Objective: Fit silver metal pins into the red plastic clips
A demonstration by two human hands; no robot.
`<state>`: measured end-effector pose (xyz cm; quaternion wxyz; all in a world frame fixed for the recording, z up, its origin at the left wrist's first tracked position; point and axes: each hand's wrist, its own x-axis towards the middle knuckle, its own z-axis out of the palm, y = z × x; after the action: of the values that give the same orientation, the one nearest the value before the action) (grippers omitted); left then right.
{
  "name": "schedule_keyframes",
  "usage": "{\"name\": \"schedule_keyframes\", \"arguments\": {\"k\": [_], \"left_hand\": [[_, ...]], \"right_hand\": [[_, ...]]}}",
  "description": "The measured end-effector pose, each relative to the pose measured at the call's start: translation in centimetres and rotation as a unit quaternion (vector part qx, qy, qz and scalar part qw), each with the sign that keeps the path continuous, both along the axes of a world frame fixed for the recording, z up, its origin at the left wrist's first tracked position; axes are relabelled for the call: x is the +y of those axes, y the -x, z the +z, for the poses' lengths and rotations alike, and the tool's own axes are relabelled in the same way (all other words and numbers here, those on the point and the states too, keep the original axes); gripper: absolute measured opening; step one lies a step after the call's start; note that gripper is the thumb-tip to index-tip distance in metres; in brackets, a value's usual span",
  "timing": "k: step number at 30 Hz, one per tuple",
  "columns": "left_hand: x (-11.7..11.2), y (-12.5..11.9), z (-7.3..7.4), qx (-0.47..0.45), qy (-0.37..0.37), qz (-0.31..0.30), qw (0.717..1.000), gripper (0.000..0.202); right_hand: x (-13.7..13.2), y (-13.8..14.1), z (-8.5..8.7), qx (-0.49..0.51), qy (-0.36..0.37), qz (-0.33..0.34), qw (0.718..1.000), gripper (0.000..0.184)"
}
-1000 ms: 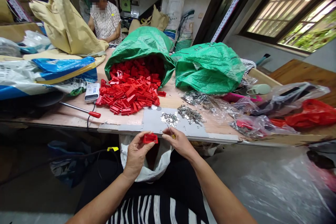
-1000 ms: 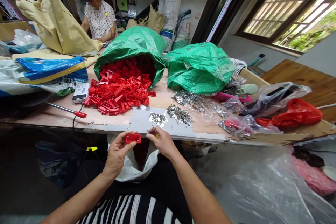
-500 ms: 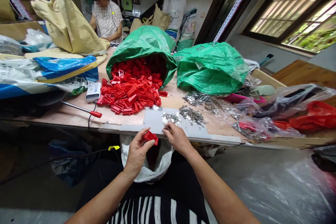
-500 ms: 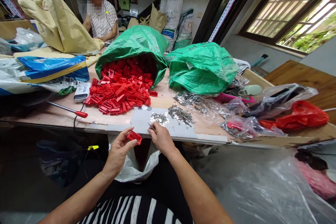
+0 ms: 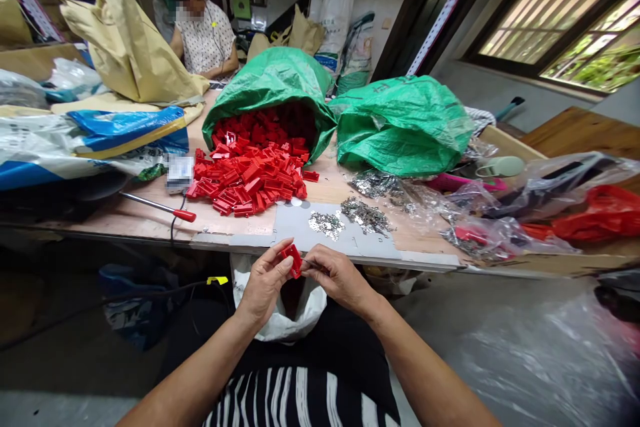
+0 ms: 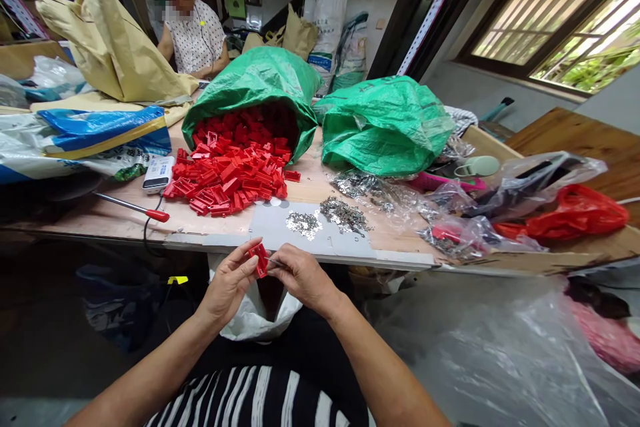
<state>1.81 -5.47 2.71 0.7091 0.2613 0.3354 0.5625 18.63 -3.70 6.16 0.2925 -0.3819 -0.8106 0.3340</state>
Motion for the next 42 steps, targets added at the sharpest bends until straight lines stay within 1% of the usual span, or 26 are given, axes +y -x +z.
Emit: {"name": "schedule_keyframes", "arguments": {"k": [3,5,7,9,11,13,15,17,20,22,25,27,29,31,35,39,42], "left_hand": [[0.0,0.1,0.0,0.016,-0.012,-0.011,1.000,0.040],[0.0,0.1,0.0,0.021,-0.021,-0.023,0.999,0.040],[0.1,0.1,0.0,0.025,-0.026,-0.036,0.999,0.041],[0.1,0.1,0.0,0.029,-0.029,-0.046,0.998,0.041],[0.2,0.2,0.0,0.032,-0.031,-0.048,0.998,0.041],[0.5,0.3,0.0,0.035,-0.035,-0.044,0.998,0.040],[1.0,0.4,0.0,0.043,-0.045,-0.039,0.997,0.039],[1.6,0.6,-0.1,0.069,-0.064,-0.028,0.995,0.039],[2.8,0.9,-0.6,0.149,-0.111,0.003,0.983,0.038],[3.6,1.0,-1.0,0.217,-0.150,0.025,0.964,0.036],[4.5,1.1,-1.6,0.319,-0.203,0.050,0.924,0.032],[4.9,1.1,-1.9,0.381,-0.223,0.053,0.896,0.031],[5.2,1.2,-2.0,0.426,-0.228,0.045,0.874,0.034],[5.5,1.2,-2.1,0.449,-0.231,0.033,0.862,0.037],[5.7,1.4,-2.2,0.462,-0.244,0.013,0.852,0.039],[5.7,1.5,-2.2,0.472,-0.253,0.015,0.844,0.038],[5.7,1.5,-2.1,0.475,-0.255,0.013,0.842,0.038]], "right_hand": [[0.0,-0.3,0.0,0.005,0.015,0.019,1.000,0.007],[-0.1,-0.3,-0.2,0.021,0.044,0.010,0.999,0.006],[-0.2,-0.3,-0.6,0.054,0.094,-0.010,0.994,0.005],[-0.2,-0.3,-1.1,0.101,0.160,-0.022,0.982,0.011],[-0.1,-0.4,-1.4,0.147,0.223,-0.012,0.964,0.019],[0.1,-0.7,-1.5,0.171,0.246,0.000,0.954,0.024],[0.5,-1.0,-1.3,0.157,0.216,-0.012,0.964,0.025],[1.0,-1.3,-1.2,0.105,0.161,-0.044,0.980,0.025],[1.8,-1.5,-1.5,0.021,0.086,-0.085,0.992,0.029],[2.2,-1.3,-1.9,-0.013,0.052,-0.099,0.994,0.029],[2.6,-1.0,-2.3,-0.044,0.024,-0.119,0.992,0.029],[2.8,-0.8,-2.5,-0.061,0.015,-0.126,0.990,0.026],[3.0,-0.7,-2.5,-0.073,0.007,-0.122,0.990,0.022],[3.2,-0.8,-2.5,-0.080,-0.001,-0.113,0.990,0.019],[3.6,-0.9,-2.6,-0.088,-0.007,-0.101,0.991,0.018],[3.8,-0.9,-2.9,-0.099,-0.014,-0.075,0.992,0.019],[4.0,-1.0,-3.2,-0.107,-0.024,-0.070,0.991,0.020]]}}
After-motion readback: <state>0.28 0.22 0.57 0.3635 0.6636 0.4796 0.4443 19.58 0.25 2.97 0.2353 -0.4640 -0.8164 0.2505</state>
